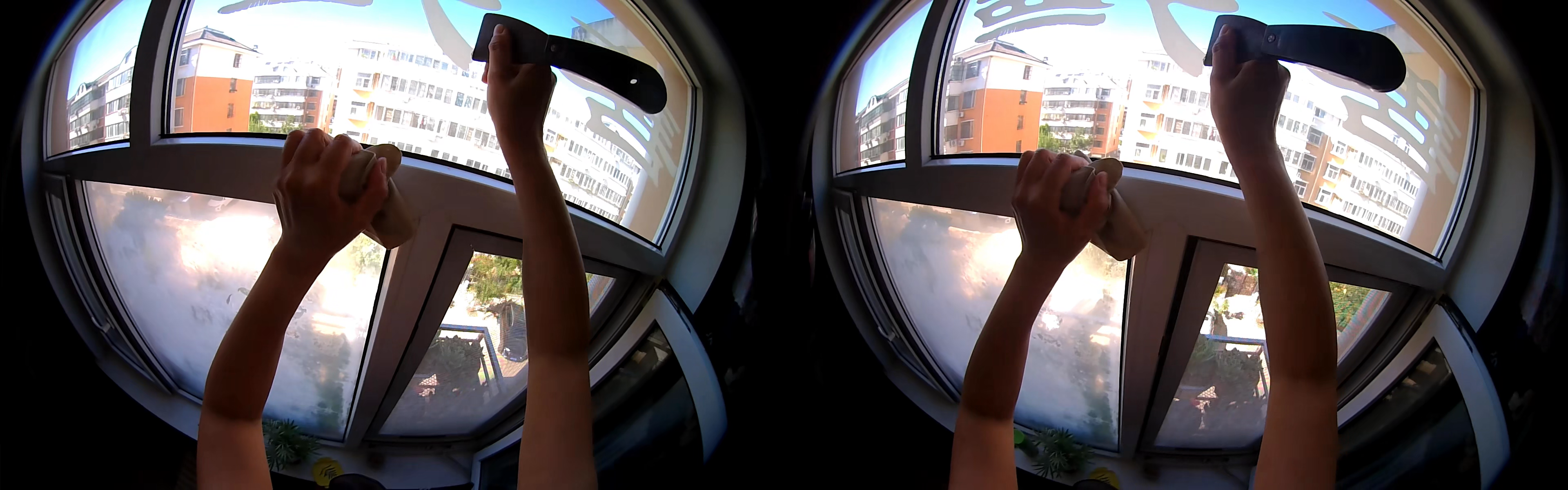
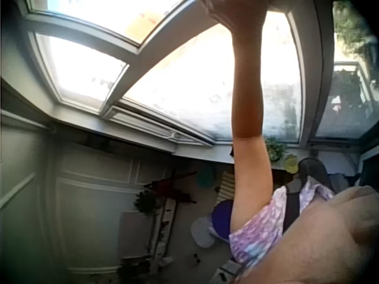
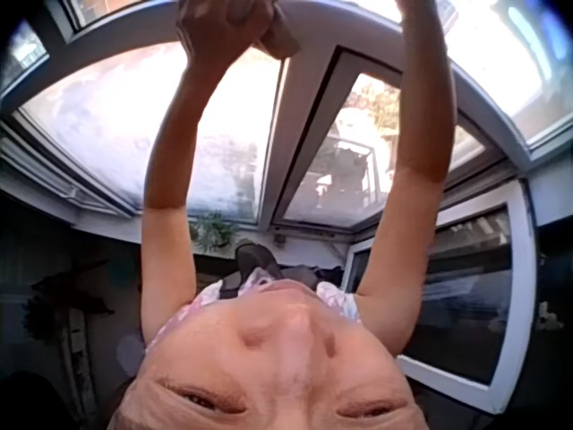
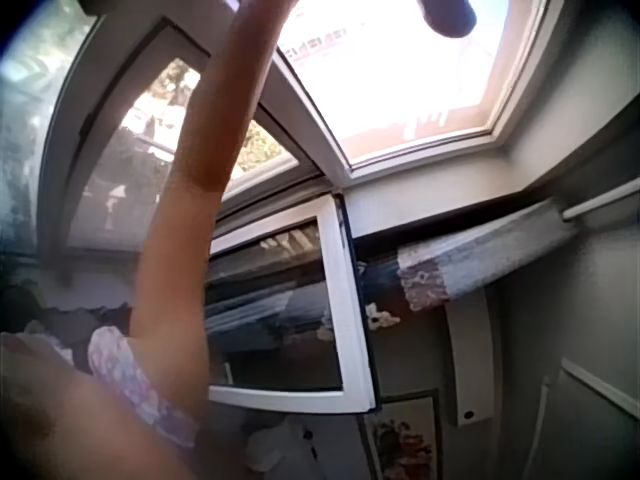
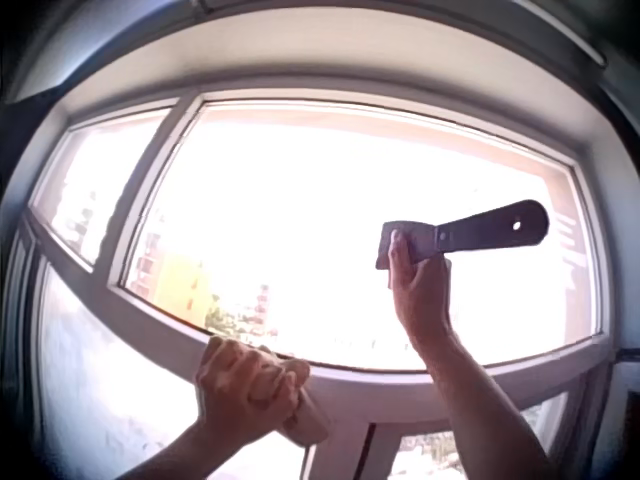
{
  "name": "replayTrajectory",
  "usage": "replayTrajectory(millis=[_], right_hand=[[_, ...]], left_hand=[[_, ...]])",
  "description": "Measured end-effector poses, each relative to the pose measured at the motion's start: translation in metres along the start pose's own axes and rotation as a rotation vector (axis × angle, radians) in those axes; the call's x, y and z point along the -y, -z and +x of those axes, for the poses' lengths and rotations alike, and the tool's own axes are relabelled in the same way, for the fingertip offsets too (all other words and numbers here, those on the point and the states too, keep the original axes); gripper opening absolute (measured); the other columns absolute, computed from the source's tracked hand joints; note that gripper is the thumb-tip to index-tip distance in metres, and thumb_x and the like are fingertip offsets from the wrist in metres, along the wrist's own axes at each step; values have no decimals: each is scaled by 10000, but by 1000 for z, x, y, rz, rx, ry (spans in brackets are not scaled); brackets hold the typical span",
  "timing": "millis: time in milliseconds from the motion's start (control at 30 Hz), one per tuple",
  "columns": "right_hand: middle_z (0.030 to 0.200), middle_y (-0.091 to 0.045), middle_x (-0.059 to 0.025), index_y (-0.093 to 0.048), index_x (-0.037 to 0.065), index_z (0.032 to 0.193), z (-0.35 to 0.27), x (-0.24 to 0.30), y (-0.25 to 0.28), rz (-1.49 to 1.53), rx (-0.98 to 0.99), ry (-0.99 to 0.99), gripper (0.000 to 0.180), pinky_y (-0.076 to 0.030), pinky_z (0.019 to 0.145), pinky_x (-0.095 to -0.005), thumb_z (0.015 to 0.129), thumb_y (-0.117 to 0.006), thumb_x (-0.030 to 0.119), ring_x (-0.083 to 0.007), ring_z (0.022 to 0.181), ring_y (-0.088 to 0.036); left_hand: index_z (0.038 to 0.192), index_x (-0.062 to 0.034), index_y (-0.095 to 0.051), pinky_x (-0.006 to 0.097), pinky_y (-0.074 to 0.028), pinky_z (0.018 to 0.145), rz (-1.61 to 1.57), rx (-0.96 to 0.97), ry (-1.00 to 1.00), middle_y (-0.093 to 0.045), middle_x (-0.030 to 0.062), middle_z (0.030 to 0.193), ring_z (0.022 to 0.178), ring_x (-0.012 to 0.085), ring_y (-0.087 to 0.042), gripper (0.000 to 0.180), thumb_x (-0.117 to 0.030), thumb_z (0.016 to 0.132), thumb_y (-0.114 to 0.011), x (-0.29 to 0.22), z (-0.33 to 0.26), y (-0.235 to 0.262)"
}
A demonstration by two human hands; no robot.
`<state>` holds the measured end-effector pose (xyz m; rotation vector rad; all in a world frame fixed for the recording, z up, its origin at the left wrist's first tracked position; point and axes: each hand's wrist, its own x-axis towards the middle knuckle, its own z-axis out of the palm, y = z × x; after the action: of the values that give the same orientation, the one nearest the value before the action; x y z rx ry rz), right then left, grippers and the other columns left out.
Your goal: The person removes stickers and residue from a window pane using a scraper and a cloth.
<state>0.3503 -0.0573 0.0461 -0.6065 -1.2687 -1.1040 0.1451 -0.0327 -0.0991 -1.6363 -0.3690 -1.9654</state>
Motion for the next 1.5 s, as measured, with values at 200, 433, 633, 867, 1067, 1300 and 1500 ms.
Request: replayTrajectory(millis=[200,433,633,867,1067,1300,1500], right_hand=[[551,-644,-127,-656,-22,689,8,10,15,-17,138,-101,463,-566,566,-322,963,-529,329,-252,564,-692],[542,-637,-125,-638,-15,641,13,9,22,35,100,-197,464,-563,565,-349,960,-535,306,-256,573,-694],[662,-684,-149,-682,8,742,13,0,25,34,169,-61,415,-550,680,-382,909,-597,378,-305,654,-695],[1144,-669,-69,-665,89,1145,3,4,82,-378,557,609,449,-541,948,-367,741,-662,-109,-239,1128,-604],[1078,-695,-106,-661,82,1141,10,2,69,-115,546,513,366,-544,910,-352,801,-638,-52,-272,1035,-663],[1110,-691,-116,-666,90,1140,3,0,65,-58,584,494,324,-541,917,-362,822,-658,29,-273,1066,-659],[1100,-696,-106,-666,95,1146,1,0,59,9,503,473,329,-541,918,-365,823,-661,33,-266,1066,-659]], left_hand=[[753,-81,-586,389,-468,573,14,-23,12,-504,77,739,723,263,-528,204,-213,719,-738,5,-3,1],[765,-69,-601,387,-462,634,-36,15,46,-555,89,747,708,277,-546,147,-160,736,-712,-1,0,5],[743,-62,-602,389,-461,632,-24,-9,27,-547,87,718,694,277,-547,138,-153,734,-706,5,-3,1],[747,-64,-606,393,-468,637,-6,-20,51,-546,86,728,700,281,-549,137,-156,731,-707,2,-2,1],[755,-66,-600,395,-468,654,-26,-33,45,-547,82,732,709,283,-547,140,-150,725,-708,0,-2,0],[758,-69,-599,390,-468,657,-55,-20,60,-560,83,748,713,281,-549,135,-144,720,-704,1,-5,3],[761,-65,-597,387,-470,634,-49,-21,48,-546,83,746,717,271,-543,153,-160,719,-709,1,-5,2]])
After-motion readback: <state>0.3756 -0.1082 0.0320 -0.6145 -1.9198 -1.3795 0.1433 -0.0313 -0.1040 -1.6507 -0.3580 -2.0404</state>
